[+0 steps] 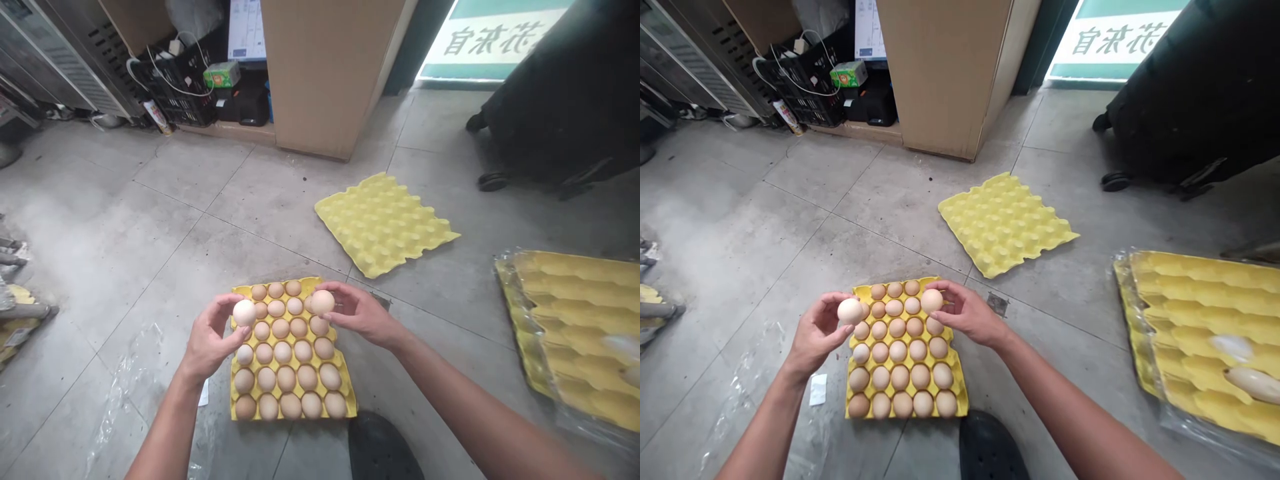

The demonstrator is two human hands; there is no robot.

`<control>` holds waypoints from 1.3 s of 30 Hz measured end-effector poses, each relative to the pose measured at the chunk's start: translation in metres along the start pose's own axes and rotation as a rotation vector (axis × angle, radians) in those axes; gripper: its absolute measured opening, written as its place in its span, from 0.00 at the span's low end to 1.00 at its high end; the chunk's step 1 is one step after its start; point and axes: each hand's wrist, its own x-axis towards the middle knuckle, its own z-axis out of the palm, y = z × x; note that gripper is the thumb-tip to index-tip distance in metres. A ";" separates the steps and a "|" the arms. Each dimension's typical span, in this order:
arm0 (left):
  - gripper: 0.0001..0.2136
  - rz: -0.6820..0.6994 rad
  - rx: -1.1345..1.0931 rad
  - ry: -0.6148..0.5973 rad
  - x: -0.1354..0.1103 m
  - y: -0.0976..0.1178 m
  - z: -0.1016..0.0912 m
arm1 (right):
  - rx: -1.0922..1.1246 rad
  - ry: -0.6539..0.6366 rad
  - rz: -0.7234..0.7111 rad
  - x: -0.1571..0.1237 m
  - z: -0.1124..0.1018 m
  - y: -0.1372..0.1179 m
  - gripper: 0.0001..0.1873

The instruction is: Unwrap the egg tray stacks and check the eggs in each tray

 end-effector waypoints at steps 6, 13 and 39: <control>0.21 0.019 -0.080 -0.033 0.001 -0.004 0.002 | -0.056 0.036 -0.001 -0.001 0.003 -0.005 0.24; 0.19 -0.066 0.590 0.052 0.020 -0.029 -0.005 | -0.348 0.139 -0.094 0.011 -0.001 0.007 0.22; 0.17 0.018 1.072 -0.317 0.083 -0.045 0.027 | -1.381 -0.142 -0.237 0.091 0.018 0.008 0.12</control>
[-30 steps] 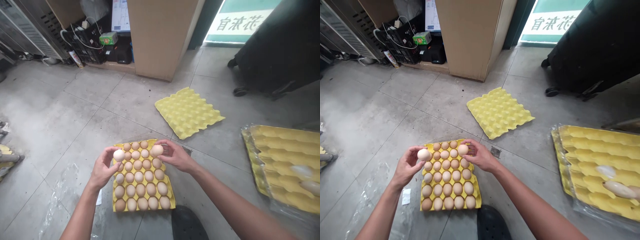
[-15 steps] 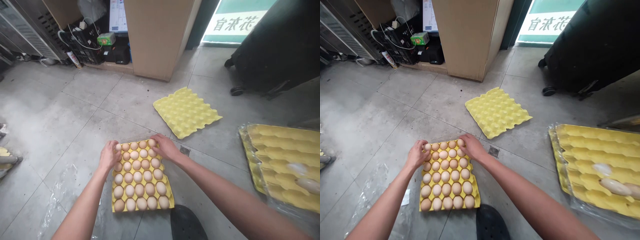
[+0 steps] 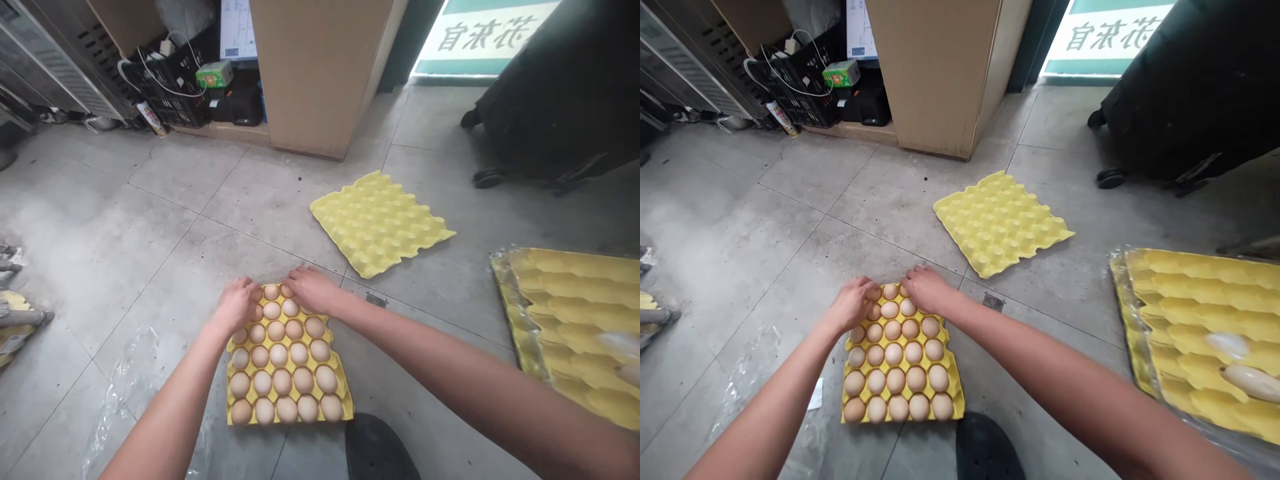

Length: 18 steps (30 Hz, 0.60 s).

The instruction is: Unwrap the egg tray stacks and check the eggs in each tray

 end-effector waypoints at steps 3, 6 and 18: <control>0.18 0.007 -0.024 -0.034 0.011 -0.004 0.001 | 0.001 -0.045 -0.052 0.014 0.000 0.001 0.10; 0.19 0.019 -0.098 -0.049 0.016 -0.010 -0.003 | 0.036 -0.075 -0.070 0.021 0.000 0.003 0.07; 0.29 -0.089 -1.024 0.171 -0.052 0.005 0.002 | 1.051 0.139 0.217 -0.027 -0.024 -0.009 0.24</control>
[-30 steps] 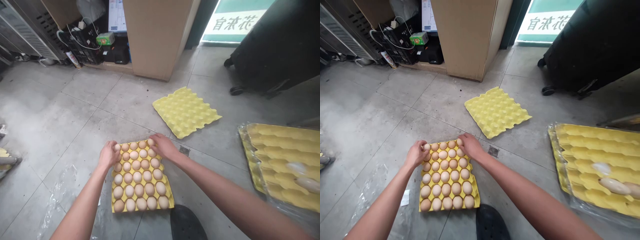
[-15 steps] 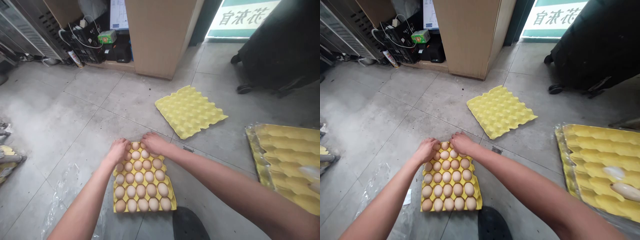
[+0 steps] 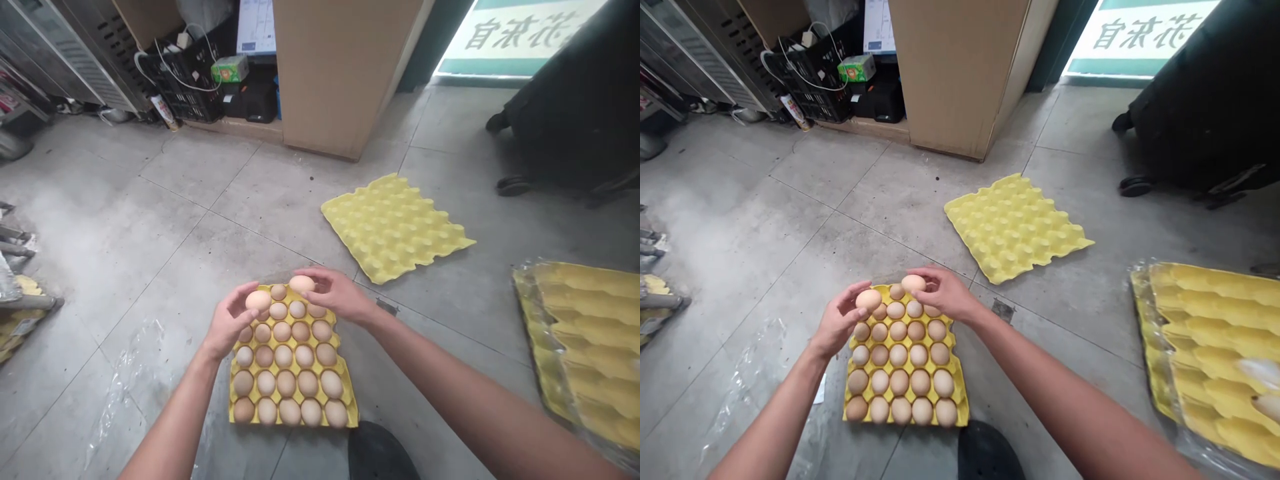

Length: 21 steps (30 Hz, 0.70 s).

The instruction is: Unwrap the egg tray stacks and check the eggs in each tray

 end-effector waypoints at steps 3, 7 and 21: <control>0.29 -0.059 -0.349 -0.070 -0.015 0.004 0.005 | 0.359 -0.085 0.090 -0.018 0.001 -0.004 0.24; 0.26 -0.094 -0.383 -0.122 -0.024 0.016 0.006 | 0.463 -0.181 0.057 -0.035 0.009 -0.005 0.26; 0.18 0.222 0.724 -0.023 -0.005 0.023 0.003 | 0.001 -0.114 -0.081 -0.036 0.009 -0.005 0.22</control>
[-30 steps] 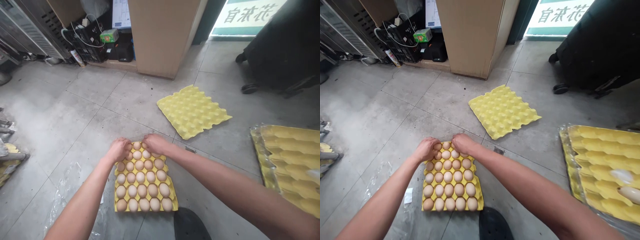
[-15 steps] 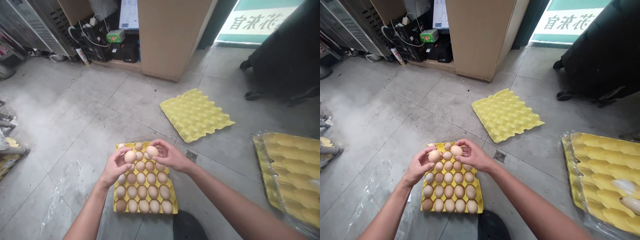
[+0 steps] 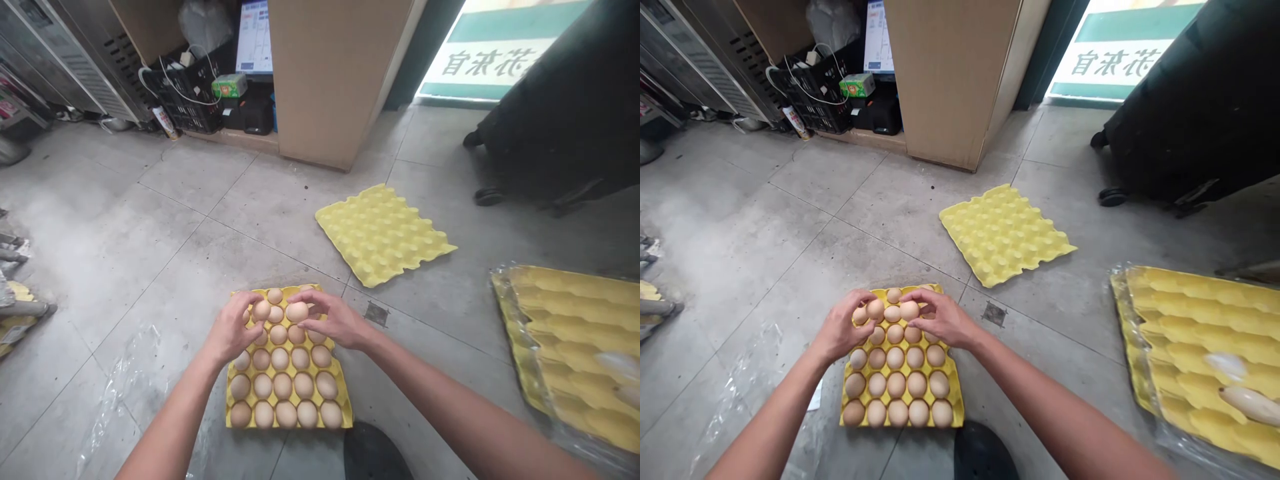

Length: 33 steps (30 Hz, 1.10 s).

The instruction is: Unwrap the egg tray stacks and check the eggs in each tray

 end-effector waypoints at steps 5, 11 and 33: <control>0.17 -0.078 0.168 -0.028 0.026 -0.016 0.012 | -0.555 0.101 -0.114 0.018 0.000 0.016 0.21; 0.18 -0.095 0.318 -0.167 0.050 -0.020 0.014 | -0.853 0.038 -0.083 0.050 0.003 0.029 0.13; 0.25 -0.100 -0.172 -0.047 0.051 -0.008 0.022 | -0.380 0.505 0.055 -0.043 -0.019 0.044 0.14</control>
